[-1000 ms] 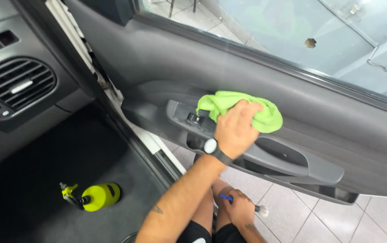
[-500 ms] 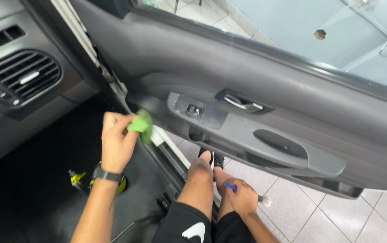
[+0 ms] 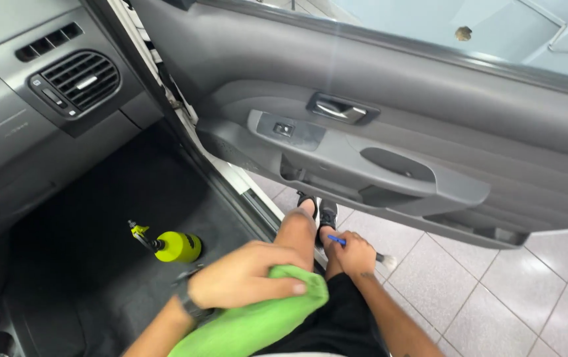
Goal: The person cleans the interior of a car door panel. They spray a cleaning solution from a yellow bottle onto the panel, scrub the surface with a blue brush, and wipe it down with a green microfiber cloth. The person repeats this process on different sections of the door, including the handle and window controls.
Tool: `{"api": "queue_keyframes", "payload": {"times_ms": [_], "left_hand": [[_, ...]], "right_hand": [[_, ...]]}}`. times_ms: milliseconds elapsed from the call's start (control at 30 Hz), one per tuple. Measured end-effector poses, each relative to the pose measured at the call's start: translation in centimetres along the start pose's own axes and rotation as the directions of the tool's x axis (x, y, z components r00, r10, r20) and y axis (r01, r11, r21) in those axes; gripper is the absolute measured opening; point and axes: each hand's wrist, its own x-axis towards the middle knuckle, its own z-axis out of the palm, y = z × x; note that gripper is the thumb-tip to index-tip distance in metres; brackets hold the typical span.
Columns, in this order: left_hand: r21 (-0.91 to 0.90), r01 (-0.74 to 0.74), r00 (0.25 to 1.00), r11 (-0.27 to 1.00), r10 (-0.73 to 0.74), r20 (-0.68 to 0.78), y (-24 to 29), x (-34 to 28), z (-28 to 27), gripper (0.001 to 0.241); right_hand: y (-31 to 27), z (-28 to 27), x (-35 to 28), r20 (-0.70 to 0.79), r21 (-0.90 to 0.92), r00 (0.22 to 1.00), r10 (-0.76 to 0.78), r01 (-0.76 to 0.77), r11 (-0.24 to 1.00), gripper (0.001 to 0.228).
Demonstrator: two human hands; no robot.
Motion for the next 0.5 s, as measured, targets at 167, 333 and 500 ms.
{"api": "queue_keyframes", "payload": {"times_ms": [167, 333, 500], "left_hand": [[0.499, 0.301, 0.763, 0.813, -0.519, 0.385, -12.0, -0.3, 9.2, 0.033], [0.327, 0.359, 0.775, 0.874, -0.474, 0.418, -5.4, -0.4, 6.7, 0.029], [0.108, 0.289, 0.821, 0.951, -0.304, 0.484, 6.9, -0.8, 2.4, 0.026]], "right_hand": [[0.5, -0.4, -0.7, -0.017, 0.047, 1.0, -0.002, 0.003, 0.999, 0.028], [0.8, -1.3, -1.1, -0.01, 0.096, 1.0, 0.006, -0.005, 0.995, 0.03], [0.8, -0.8, -1.1, -0.044, 0.094, 0.999, -0.023, 0.027, 0.995, 0.028]]}}
